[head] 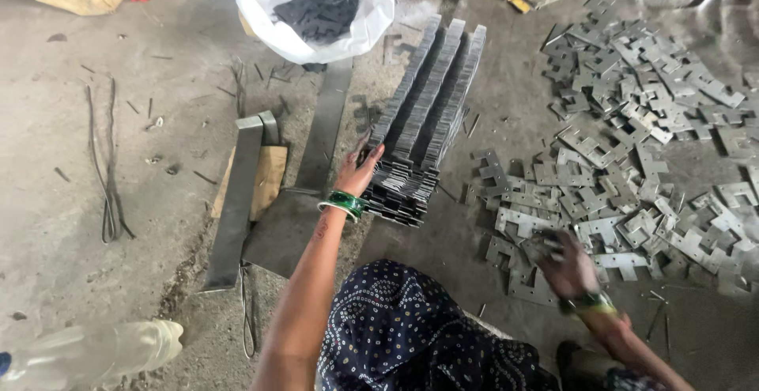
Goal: The person sits on the floor and repeatedly picks up small metal brackets from a scattered pile, then stacks them into neat vertical columns. The person occasionally uses a long metal rod to move parts around. The task continues with the person gathering and stacking the brackets throughout the clip.
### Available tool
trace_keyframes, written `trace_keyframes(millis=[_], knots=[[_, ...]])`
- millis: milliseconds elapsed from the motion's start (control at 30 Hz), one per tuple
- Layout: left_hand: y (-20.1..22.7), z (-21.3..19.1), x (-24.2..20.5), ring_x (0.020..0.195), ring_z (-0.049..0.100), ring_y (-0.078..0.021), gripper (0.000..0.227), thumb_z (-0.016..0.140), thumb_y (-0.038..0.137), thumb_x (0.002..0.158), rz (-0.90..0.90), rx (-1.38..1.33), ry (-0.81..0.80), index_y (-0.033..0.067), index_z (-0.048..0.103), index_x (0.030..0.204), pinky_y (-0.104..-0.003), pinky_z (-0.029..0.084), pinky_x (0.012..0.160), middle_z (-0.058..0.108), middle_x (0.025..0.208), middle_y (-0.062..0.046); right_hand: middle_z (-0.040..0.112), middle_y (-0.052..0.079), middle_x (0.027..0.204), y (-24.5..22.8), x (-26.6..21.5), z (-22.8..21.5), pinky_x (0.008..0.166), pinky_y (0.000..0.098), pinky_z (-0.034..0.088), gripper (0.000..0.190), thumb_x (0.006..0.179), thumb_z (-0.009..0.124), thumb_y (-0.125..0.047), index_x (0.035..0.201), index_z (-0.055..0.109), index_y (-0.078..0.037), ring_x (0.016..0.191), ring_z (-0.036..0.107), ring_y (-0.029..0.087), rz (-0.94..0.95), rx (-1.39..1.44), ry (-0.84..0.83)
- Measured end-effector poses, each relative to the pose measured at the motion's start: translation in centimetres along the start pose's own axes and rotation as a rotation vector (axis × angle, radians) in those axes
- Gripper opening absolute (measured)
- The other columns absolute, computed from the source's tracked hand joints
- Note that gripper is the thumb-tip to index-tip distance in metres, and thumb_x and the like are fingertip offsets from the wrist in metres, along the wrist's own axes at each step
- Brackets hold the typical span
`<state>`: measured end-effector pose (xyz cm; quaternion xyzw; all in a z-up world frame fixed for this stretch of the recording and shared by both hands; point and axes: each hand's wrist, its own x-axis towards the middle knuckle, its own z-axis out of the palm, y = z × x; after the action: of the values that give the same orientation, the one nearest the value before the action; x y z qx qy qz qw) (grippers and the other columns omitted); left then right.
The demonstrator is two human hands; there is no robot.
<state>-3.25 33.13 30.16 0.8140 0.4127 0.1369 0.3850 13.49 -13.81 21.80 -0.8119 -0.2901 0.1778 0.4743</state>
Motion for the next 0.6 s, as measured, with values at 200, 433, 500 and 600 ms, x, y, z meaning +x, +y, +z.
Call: trace_keyframes(millis=[200,433,500,600], knots=[[-2.8,1.7,2.5,0.112,0.069,-0.0245,0.064,0.064,0.057,0.087,0.161,-0.361,-0.076,0.0091,0.074,0.128,-0.035,0.048,0.098,0.078,0.117,-0.014,0.063,0.022,0.135,-10.4,8.5,11.6,0.096,0.0418,0.057,0.1,0.082,0.072,-0.05,0.157,0.025,-0.004,0.113,0.067,0.032,-0.192,-0.455,-0.177],[-2.0,-0.7,2.2,0.125,0.059,-0.0271,0.082,0.057,0.073,0.084,-0.041,-0.364,-0.153,0.0137,0.061,0.141,-0.037,0.041,0.106,0.065,0.135,-0.011,-0.003,0.031,0.165,-20.3,8.0,18.7,0.117,0.0637,0.027,0.14,0.075,0.078,-0.066,0.155,-0.011,0.008,0.153,0.005,0.047,-0.06,-0.586,-0.28],[-0.8,-1.4,1.7,0.133,0.054,-0.026,0.086,0.054,0.076,0.085,0.072,-0.363,-0.188,0.0103,0.06,0.141,-0.037,0.037,0.111,0.063,0.141,-0.011,-0.006,0.027,0.167,-21.8,7.1,17.0,0.118,0.0656,0.022,0.138,0.076,0.076,-0.067,0.157,-0.009,0.005,0.155,0.001,0.046,-0.032,-0.649,-0.242],[1.0,-1.5,1.1,0.13,0.055,-0.0295,0.085,0.053,0.076,0.084,-0.063,-0.225,-0.164,0.0132,0.064,0.14,-0.037,0.038,0.109,0.065,0.137,-0.014,-0.001,0.026,0.167,-23.7,5.9,14.9,0.12,0.0638,0.016,0.132,0.075,0.077,-0.063,0.157,-0.005,0.001,0.154,0.003,0.045,-0.21,-0.724,-0.129]])
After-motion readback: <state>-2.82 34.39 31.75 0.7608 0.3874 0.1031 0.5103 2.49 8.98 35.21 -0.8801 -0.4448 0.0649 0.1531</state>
